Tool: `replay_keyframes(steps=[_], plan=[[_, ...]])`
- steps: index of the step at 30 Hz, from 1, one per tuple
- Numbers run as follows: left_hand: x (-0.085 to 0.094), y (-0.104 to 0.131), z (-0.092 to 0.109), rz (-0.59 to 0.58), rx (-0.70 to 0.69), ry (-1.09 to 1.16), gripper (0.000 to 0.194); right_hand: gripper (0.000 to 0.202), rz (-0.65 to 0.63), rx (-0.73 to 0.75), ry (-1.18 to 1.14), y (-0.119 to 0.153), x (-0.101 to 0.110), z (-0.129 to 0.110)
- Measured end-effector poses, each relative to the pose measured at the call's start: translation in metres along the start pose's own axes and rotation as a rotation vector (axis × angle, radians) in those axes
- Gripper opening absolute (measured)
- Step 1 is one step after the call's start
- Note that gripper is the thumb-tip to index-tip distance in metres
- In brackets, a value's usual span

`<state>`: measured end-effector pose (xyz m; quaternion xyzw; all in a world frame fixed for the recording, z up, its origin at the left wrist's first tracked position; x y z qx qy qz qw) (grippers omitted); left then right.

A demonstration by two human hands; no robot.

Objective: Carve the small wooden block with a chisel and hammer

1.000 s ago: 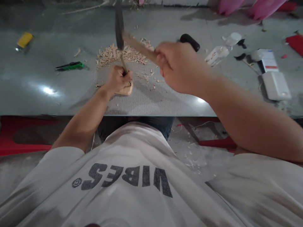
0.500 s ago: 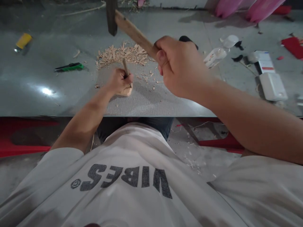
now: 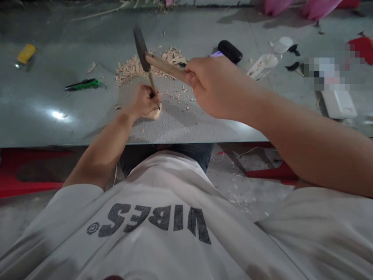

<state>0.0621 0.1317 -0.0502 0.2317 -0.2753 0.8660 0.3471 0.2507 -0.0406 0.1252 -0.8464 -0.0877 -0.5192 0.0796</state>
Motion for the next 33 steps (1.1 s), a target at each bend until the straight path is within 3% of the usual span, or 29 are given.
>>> replay_keyframes(steps=[3,8,12,15,19,27,30,33], plan=[[0.000,0.000,0.002,0.004,0.018,0.004,0.056,0.027,0.102,-0.079,-0.015,0.004,0.008,-0.004],[0.001,0.002,0.010,0.012,0.051,0.007,0.056,0.030,-0.098,-0.168,0.104,0.003,-0.001,-0.010],[0.001,0.001,0.013,0.025,0.035,0.027,0.056,0.035,0.035,-0.151,-0.007,0.005,0.016,-0.016],[0.003,0.001,0.010,0.064,0.058,0.065,0.052,0.035,0.058,-0.135,-0.037,0.005,0.019,-0.017],[0.006,0.000,0.010,0.088,0.050,0.091,0.054,0.035,0.010,-0.079,-0.049,-0.002,0.006,-0.009],[0.005,0.000,0.005,0.020,0.072,0.052,0.051,0.038,0.126,0.137,-0.321,-0.035,-0.007,0.013],[0.008,0.001,-0.001,0.002,0.107,0.062,0.057,0.045,0.190,0.193,-0.397,-0.048,-0.022,0.027],[0.011,0.004,0.000,-0.034,0.100,0.071,0.060,0.059,0.155,0.194,-0.347,-0.056,-0.052,0.050]])
Point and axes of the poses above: each hand's wrist, its own y-axis away from the middle knuckle, its own x-axis out of the back of the hand, z = x × y, the point moved 7 cm from there along -y, towards the middle knuckle, and after that the axes turned 5 degrees about -z, right-handed, at the moved point
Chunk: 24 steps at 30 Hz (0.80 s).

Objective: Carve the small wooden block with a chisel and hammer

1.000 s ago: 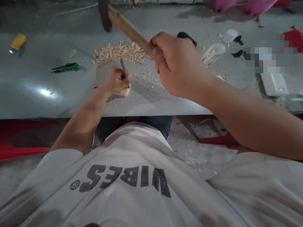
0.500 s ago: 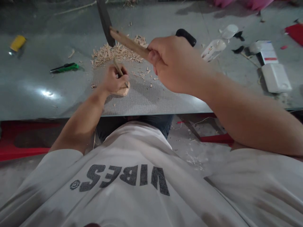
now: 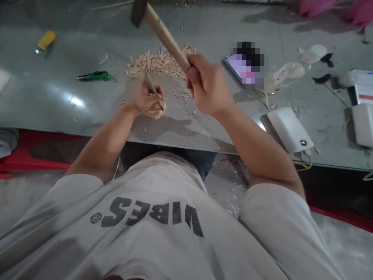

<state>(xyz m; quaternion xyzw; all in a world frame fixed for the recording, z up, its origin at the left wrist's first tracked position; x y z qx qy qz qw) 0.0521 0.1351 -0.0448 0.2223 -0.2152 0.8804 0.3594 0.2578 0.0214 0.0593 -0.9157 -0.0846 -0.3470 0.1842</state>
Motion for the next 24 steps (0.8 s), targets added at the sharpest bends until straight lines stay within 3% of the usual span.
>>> replay_keyframes(steps=[4,7,10,13,20,24], plan=[[0.005,0.006,0.008,0.008,-0.005,-0.002,0.044,0.078,0.061,-0.068,-0.028,0.009,-0.014,0.042],[0.013,0.007,0.010,0.076,-0.007,-0.056,0.036,0.081,0.179,-0.099,-0.087,0.010,-0.014,0.057],[0.024,0.006,0.005,0.188,-0.037,-0.099,0.040,0.074,0.264,-0.091,-0.126,0.005,-0.013,0.060],[0.027,0.006,0.001,0.181,-0.067,-0.129,0.045,0.062,0.314,-0.064,-0.147,0.003,-0.010,0.059],[0.028,0.015,0.023,0.260,-0.076,-0.119,0.035,0.054,0.243,-0.052,-0.140,0.008,-0.006,0.056],[0.026,0.014,0.027,0.234,-0.066,-0.150,0.033,0.052,0.253,-0.073,-0.124,0.008,-0.004,0.055]])
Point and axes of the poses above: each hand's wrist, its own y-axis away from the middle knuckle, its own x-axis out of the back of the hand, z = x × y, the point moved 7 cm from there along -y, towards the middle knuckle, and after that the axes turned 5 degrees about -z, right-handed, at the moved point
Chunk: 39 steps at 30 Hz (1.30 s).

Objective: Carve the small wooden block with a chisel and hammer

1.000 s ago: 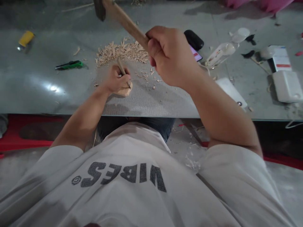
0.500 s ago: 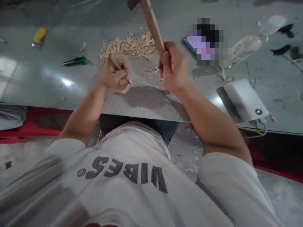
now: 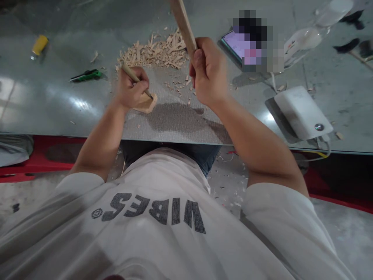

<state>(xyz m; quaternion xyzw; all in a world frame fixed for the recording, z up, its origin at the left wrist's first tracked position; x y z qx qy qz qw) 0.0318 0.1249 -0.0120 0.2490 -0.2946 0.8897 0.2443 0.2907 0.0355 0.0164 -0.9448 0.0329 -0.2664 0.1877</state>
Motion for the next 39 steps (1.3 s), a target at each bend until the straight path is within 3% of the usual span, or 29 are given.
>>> replay_keyframes(steps=[5,13,18,22,29,33,39], plan=[[-0.001,0.000,-0.002,-0.016,-0.009,-0.032,0.035,0.055,-0.057,-0.089,0.072,0.002,-0.001,-0.002],[-0.003,0.001,-0.001,-0.033,-0.047,-0.012,0.036,0.069,-0.036,-0.168,0.105,0.003,0.001,-0.006],[0.001,0.002,0.000,0.022,-0.130,0.024,0.036,0.074,0.029,0.007,-0.064,-0.002,-0.004,-0.004],[0.001,0.000,-0.014,0.035,-0.215,0.044,0.036,0.078,0.059,0.123,-0.193,-0.006,-0.011,0.002],[0.002,-0.003,-0.021,0.054,-0.217,0.056,0.030,0.082,0.074,0.158,-0.208,-0.007,-0.013,0.002],[0.001,-0.004,-0.023,-0.005,-0.233,0.035,0.026,0.075,0.064,0.136,-0.191,-0.006,-0.013,0.003],[0.000,-0.003,-0.014,-0.009,-0.196,0.019,0.025,0.076,0.084,0.176,-0.259,-0.009,-0.015,0.007]])
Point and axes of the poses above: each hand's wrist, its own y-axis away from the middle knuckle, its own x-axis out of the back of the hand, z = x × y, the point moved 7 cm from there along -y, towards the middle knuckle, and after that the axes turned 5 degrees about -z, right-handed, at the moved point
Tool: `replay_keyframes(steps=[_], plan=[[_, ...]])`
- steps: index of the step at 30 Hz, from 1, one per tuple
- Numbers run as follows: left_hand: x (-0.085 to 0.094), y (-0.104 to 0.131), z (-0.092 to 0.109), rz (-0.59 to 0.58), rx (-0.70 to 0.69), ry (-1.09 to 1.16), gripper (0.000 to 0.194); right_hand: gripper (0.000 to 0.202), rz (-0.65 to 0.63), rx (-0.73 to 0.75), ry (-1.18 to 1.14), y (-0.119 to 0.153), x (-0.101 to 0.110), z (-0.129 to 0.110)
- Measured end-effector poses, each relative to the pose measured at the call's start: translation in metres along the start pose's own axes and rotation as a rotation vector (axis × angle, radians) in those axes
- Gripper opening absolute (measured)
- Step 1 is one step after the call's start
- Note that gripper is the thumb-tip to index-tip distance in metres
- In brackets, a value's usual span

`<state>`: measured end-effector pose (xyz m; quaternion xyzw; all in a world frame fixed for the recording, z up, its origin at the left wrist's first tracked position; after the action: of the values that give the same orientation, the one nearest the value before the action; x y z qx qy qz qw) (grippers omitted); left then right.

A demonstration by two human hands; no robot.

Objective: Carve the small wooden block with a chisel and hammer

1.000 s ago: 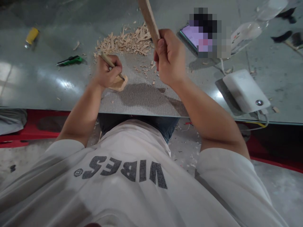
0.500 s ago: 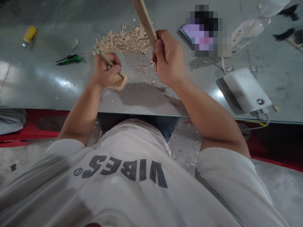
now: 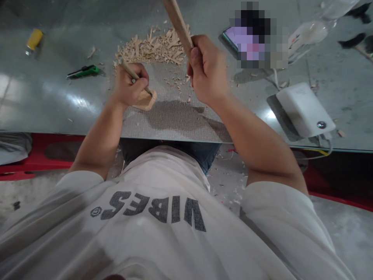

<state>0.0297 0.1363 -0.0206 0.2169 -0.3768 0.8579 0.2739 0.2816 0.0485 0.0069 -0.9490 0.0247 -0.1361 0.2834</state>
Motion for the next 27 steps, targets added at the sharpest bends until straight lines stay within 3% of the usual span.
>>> replay_keyframes(steps=[4,12,15,22,27], plan=[[0.001,0.000,0.008,0.063,0.019,0.014,0.023,0.072,-0.017,0.012,-0.008,0.000,0.000,-0.001],[-0.001,0.001,0.011,0.051,-0.037,0.015,0.032,0.077,-0.012,0.015,0.009,-0.002,-0.002,0.000],[0.000,0.001,0.006,0.047,-0.049,0.022,0.032,0.082,0.000,0.017,0.005,-0.002,-0.002,-0.001],[0.001,0.002,-0.009,-0.035,-0.047,0.017,0.024,0.073,-0.085,-0.016,0.061,0.003,-0.001,-0.011],[0.001,0.001,-0.004,0.022,0.035,0.001,0.023,0.086,-0.050,0.015,0.095,0.001,-0.002,-0.009]])
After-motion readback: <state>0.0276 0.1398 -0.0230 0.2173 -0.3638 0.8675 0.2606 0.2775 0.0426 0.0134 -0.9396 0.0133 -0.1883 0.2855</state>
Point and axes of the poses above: each hand's wrist, its own y-axis away from the middle knuckle, its own x-axis out of the back of the hand, z = x × y, the point moved 7 cm from there along -y, towards the middle knuckle, and after that the axes turned 5 degrees about -z, right-handed, at the moved point
